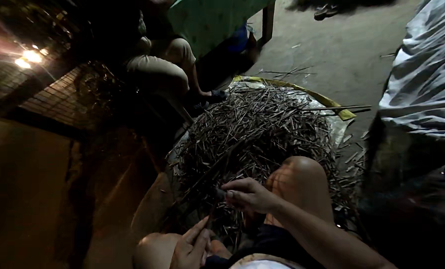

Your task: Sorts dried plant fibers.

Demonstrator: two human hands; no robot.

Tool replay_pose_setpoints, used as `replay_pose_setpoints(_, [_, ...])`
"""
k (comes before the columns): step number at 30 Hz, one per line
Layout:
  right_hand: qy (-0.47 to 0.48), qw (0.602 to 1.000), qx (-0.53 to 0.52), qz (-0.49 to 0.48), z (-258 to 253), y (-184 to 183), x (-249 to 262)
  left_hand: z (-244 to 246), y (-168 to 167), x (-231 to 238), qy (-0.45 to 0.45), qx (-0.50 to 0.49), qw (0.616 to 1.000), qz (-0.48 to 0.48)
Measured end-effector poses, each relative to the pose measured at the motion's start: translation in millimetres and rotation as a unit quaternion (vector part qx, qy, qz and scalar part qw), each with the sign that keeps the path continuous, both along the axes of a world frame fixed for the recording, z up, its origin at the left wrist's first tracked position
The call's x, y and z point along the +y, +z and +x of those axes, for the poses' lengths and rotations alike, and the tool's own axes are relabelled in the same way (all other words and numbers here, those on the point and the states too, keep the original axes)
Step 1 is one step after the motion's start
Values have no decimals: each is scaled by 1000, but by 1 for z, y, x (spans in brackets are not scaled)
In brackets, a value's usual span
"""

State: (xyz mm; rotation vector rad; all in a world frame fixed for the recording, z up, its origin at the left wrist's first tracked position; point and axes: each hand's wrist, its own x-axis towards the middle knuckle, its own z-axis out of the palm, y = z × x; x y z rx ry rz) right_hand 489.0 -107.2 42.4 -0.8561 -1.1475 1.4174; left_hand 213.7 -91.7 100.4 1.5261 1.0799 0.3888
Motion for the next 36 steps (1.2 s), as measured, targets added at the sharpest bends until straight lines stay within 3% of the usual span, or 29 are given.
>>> replay_pose_setpoints(8, [-78,994,20,68,11,-8,6,-2,5,0,-18,-53,991,-120])
replay_pose_setpoints(12, [-139,987,55,52,24,-6,12,-9,-1,-2,-28,-73,985,-154])
replay_pose_setpoints(15, [-209,973,101,-8,35,-5,16,-10,-4,-4,-24,-68,988,-134])
replay_pose_setpoints(19, [-286,946,131,-74,45,1,14,-4,2,-7,20,27,999,-35])
replay_pose_setpoints(23, [-98,993,25,-59,36,10,-2,-2,-3,-5,12,83,992,95])
replay_pose_setpoints(26, [31,997,-20,-66,16,9,-4,-3,-6,-3,-3,100,985,138])
replay_pose_setpoints(30, [-1,997,-29,-75,16,6,1,-5,-4,-2,-2,96,986,135])
replay_pose_setpoints(36, [51,996,-35,-64,11,3,1,-4,-6,-3,-14,72,987,142])
